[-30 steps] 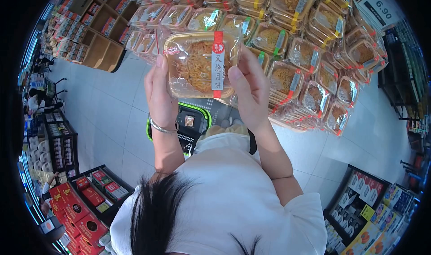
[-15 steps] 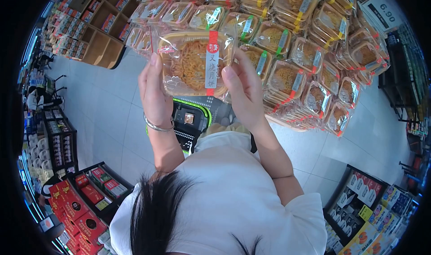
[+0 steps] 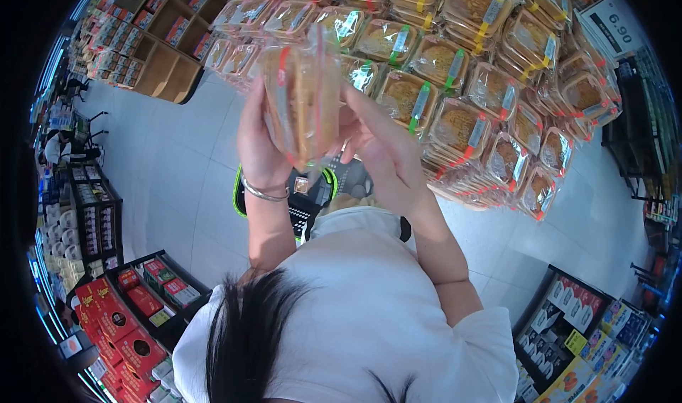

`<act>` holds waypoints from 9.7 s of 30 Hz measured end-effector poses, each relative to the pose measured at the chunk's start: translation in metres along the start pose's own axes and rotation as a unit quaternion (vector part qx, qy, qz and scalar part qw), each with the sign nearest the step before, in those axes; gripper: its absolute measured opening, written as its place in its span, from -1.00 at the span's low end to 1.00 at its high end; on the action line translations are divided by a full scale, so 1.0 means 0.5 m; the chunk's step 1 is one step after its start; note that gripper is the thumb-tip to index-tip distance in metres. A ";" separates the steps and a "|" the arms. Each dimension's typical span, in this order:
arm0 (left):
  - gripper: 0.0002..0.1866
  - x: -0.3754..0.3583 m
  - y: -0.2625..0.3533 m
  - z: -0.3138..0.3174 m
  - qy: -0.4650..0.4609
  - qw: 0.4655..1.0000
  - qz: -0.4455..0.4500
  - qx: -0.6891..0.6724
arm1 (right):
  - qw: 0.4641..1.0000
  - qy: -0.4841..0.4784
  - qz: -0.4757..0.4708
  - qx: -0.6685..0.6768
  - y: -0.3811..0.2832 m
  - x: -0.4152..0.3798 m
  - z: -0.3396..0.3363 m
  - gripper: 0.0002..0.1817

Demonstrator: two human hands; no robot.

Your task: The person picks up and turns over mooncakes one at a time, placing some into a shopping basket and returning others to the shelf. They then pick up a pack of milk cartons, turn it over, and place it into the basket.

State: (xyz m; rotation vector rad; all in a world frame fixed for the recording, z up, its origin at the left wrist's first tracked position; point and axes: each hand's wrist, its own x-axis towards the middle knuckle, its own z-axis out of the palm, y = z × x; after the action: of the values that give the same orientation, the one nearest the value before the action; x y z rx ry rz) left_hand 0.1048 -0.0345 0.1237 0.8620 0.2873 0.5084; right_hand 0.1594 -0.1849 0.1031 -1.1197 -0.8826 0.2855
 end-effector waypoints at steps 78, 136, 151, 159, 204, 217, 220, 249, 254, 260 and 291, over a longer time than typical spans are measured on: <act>-0.32 0.027 0.020 -0.009 -0.060 0.824 0.266 0.496 | 0.972 0.146 0.182 -0.039 0.014 0.022 -0.031 -0.71; 0.16 0.511 -0.122 0.071 -0.053 0.685 0.438 0.580 | 0.949 0.091 0.073 -0.293 0.112 0.076 -0.090 -0.57; 0.12 0.497 -0.102 0.040 -0.109 0.684 0.412 0.591 | 0.953 0.077 0.089 -0.280 0.093 0.049 -0.075 -0.61; 0.14 0.494 -0.119 0.057 -0.007 0.693 0.406 0.596 | 0.955 0.086 0.119 -0.259 0.079 0.025 -0.075 -0.63; -0.56 0.317 -0.099 -0.017 -0.072 0.693 0.477 0.535 | 0.964 0.090 0.136 -0.208 0.092 0.006 -0.051 -0.74; -0.69 -0.229 -0.292 -0.431 -0.061 0.751 0.055 0.656 | 0.917 -0.192 0.331 -0.112 0.249 -0.067 0.054 -0.76; -0.67 -0.296 -0.297 -0.456 -0.062 0.786 -0.075 0.611 | 0.888 -0.251 0.366 -0.122 0.281 -0.086 0.094 -0.74; -0.70 -0.242 -0.711 -0.953 0.325 0.823 -0.161 0.437 | 0.787 -0.405 0.404 -0.230 1.099 -0.488 0.200 -0.76; -0.56 -0.192 -0.922 -1.315 0.423 0.749 -0.257 0.441 | 0.809 -0.403 0.300 -0.306 1.249 -0.538 0.232 -0.81; -0.50 -0.200 -1.069 -1.557 0.348 0.650 -0.513 0.440 | 0.786 -0.499 0.050 -0.361 1.294 -0.529 0.254 -0.85; -0.67 -0.193 -1.022 -1.601 0.569 0.704 -0.318 0.284 | 0.850 -0.382 0.048 -0.359 1.321 -0.563 0.243 -0.86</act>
State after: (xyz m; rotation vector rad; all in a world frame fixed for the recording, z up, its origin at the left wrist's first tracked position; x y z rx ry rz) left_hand -0.1698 0.1549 -0.7706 0.8598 1.9158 0.2193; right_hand 0.0334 0.0159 -0.5853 -1.7939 -1.7347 0.5257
